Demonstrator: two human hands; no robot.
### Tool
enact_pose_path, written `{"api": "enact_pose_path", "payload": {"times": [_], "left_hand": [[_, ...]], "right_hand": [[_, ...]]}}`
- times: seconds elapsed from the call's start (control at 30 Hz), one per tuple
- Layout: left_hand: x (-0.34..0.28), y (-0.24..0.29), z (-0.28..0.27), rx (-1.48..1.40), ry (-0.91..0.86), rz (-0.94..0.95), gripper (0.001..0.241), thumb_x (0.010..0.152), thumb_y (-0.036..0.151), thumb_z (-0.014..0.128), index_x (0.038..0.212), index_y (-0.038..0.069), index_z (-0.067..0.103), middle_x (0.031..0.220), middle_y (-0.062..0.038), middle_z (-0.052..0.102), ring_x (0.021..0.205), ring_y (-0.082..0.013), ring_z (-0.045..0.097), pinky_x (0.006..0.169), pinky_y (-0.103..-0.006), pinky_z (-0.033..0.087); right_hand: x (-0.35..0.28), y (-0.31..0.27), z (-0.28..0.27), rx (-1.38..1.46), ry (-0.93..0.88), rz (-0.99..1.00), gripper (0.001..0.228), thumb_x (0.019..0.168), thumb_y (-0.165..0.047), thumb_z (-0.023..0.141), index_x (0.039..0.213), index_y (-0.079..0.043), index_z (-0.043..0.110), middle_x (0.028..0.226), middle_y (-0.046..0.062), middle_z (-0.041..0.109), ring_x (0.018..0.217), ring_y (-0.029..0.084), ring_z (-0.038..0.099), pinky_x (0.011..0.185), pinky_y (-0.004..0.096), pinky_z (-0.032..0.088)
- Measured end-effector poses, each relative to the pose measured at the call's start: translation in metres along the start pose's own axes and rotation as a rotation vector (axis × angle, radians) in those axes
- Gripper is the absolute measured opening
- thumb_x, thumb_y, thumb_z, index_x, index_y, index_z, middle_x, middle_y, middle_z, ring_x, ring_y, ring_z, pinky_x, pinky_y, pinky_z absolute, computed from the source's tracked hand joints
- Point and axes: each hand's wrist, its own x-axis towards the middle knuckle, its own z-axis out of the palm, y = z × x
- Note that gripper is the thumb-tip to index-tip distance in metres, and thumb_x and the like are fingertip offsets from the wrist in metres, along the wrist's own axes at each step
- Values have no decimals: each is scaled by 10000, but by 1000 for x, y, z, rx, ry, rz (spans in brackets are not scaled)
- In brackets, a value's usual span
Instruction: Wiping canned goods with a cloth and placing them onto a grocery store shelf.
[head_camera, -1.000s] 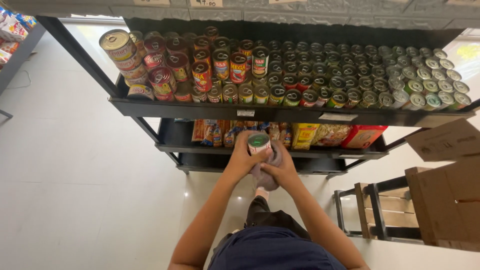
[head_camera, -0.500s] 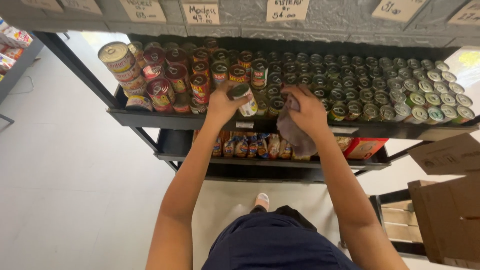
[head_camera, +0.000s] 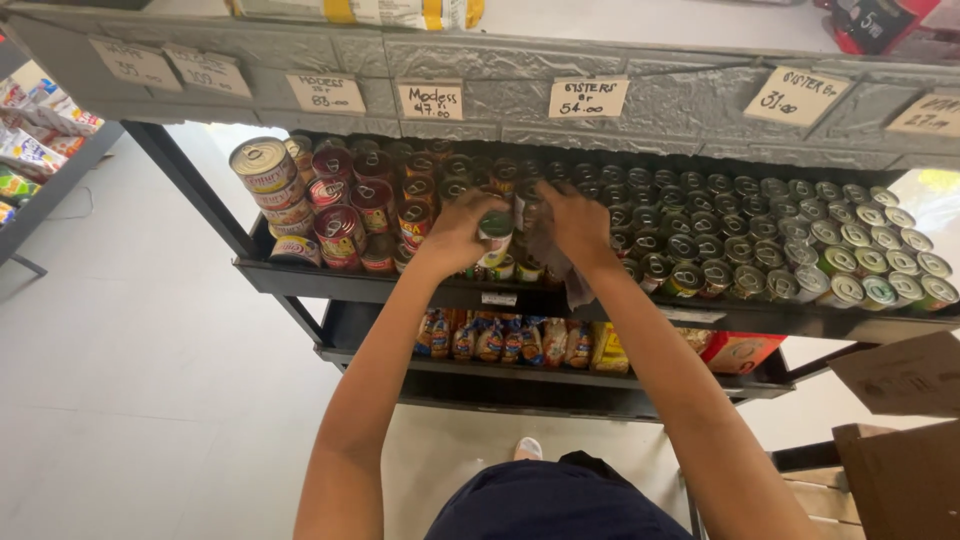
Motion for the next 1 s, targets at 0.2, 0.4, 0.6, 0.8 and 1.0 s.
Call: {"api": "enact_pose_path", "payload": {"times": [0.2,0.4,0.6,0.8,1.0], "left_hand": [[23,-4,17,188,1,206,586,802,-23,766,1328,149,573,1553,-103,454,1449,-398,369,1157,-493,372],[54,-2,43,493,-145,177,717,833,11,739,1476,144,452,1576,-89,383,1479,-360,266,1171,-537,268],[67,-10,53,621,22,229,684,769,-49,730,1374,235,579,1534,-53,455,1430,-369,323,1130,-539,272],[22,79,1,463,-190,-2,644,733,185,854,1291,118,541,1393,-92,517,1420,-317,378,1260,-445,204],[46,-4,61,421,72,136,742,726,50,801,1377,73,447,1454,-155,473,1416,-370,344,1223,-486,146]], "right_hand": [[20,12,9,-135,-107,110,634,924,-122,670,1498,-326,496,1166,163,713,858,339,733,585,433,602],[27,7,-19,-24,-421,293,741,990,-212,627,1640,-264,276,929,176,750,657,317,669,531,441,521],[-6,15,8,372,-492,143,565,836,-405,812,1287,-135,602,1179,133,647,980,285,588,822,449,497],[-4,-27,9,234,-713,71,367,929,-348,656,1130,-45,704,1113,167,726,942,298,678,823,442,536],[-16,-40,10,331,-616,94,455,914,-377,687,1255,-81,631,1272,106,632,1060,292,649,925,436,525]]}}
